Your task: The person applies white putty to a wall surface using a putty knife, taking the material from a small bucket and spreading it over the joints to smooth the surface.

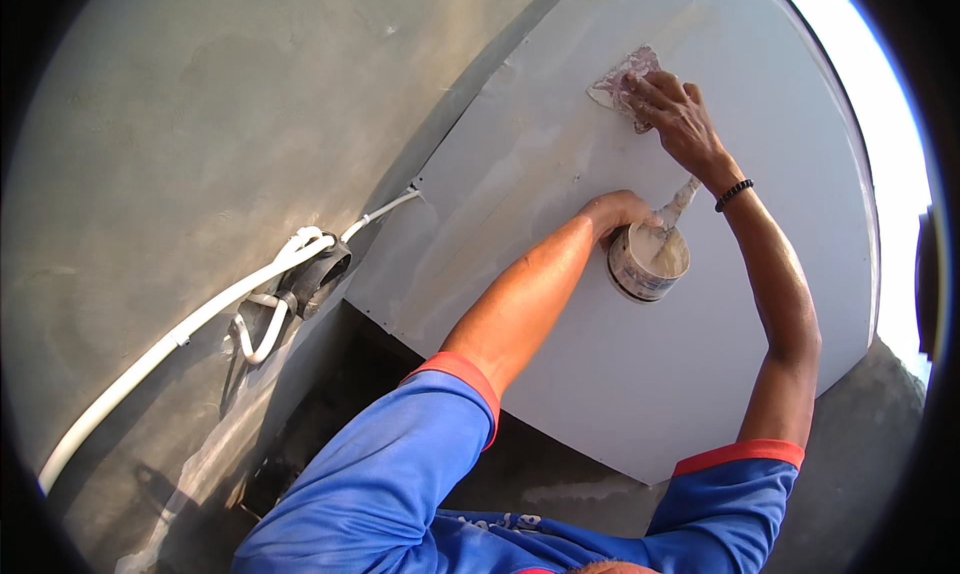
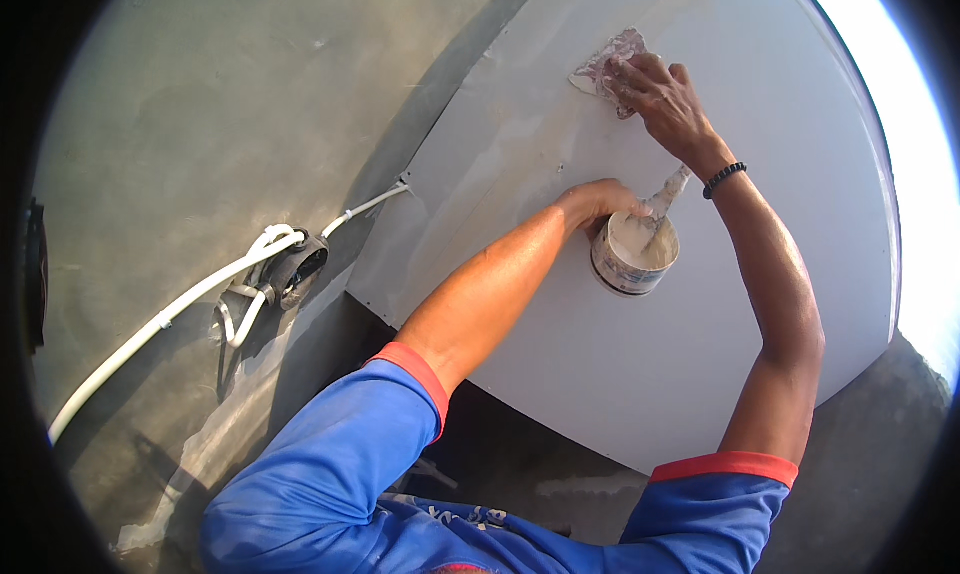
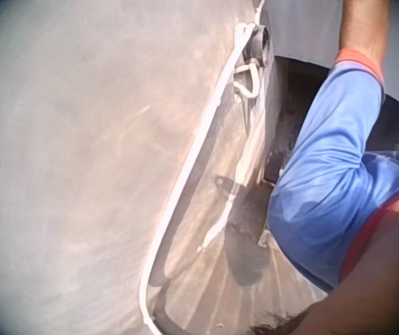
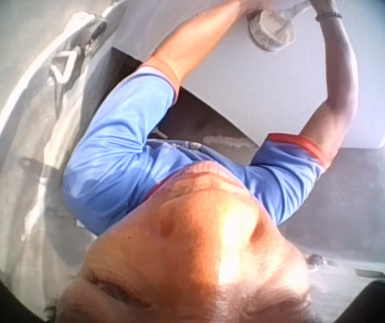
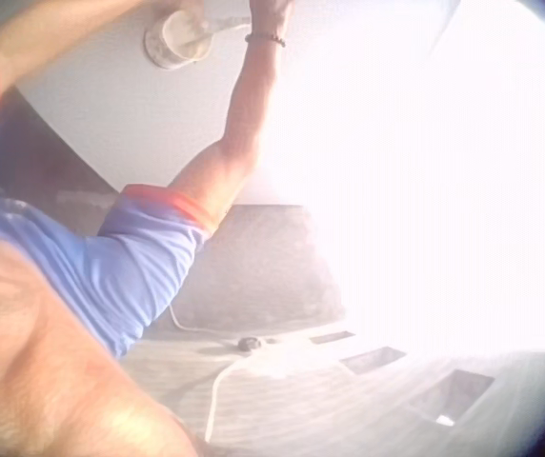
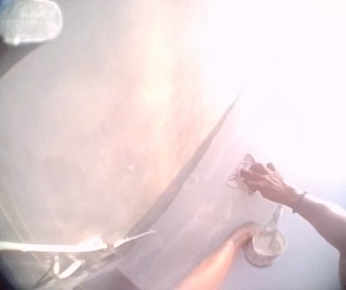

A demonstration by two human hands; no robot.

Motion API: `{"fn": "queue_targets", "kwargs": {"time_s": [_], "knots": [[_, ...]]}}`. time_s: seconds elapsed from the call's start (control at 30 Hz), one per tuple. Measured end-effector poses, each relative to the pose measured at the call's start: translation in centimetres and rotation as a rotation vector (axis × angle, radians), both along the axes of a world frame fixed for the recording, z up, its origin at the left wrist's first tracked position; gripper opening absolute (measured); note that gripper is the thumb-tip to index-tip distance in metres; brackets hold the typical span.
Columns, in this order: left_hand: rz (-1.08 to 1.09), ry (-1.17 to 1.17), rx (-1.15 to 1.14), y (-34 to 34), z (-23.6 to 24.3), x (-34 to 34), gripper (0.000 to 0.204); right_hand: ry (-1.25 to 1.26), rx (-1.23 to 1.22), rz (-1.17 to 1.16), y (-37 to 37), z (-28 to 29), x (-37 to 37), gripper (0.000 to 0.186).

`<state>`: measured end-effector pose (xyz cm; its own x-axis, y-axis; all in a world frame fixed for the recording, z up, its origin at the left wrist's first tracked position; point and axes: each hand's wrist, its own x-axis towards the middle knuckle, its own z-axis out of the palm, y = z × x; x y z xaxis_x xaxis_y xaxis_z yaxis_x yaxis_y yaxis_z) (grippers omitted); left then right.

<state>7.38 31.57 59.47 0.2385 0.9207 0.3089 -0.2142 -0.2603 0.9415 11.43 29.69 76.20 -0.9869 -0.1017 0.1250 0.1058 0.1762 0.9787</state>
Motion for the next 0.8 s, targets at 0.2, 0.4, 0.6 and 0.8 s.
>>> {"fn": "queue_targets", "kwargs": {"time_s": [0.2,0.4,0.6,0.8], "knots": [[-0.011,0.07,-0.028,-0.4,0.4,-0.6,0.052,-0.008,-0.094,-0.149,-2.3,-0.3,2.8,0.033],[0.017,0.06,-0.011,-0.4,0.3,-1.1,0.05,0.451,-0.032,0.037,-4.7,3.7,0.5,0.036],[-0.063,0.006,-0.046,-0.8,0.5,-0.3,0.053,0.476,-0.024,-0.092,-1.2,0.8,-3.2,0.03],[-0.041,-0.056,0.114,-0.2,-0.7,-0.2,0.053,0.111,-0.245,-0.211,-2.8,-8.9,-2.6,0.027]]}}
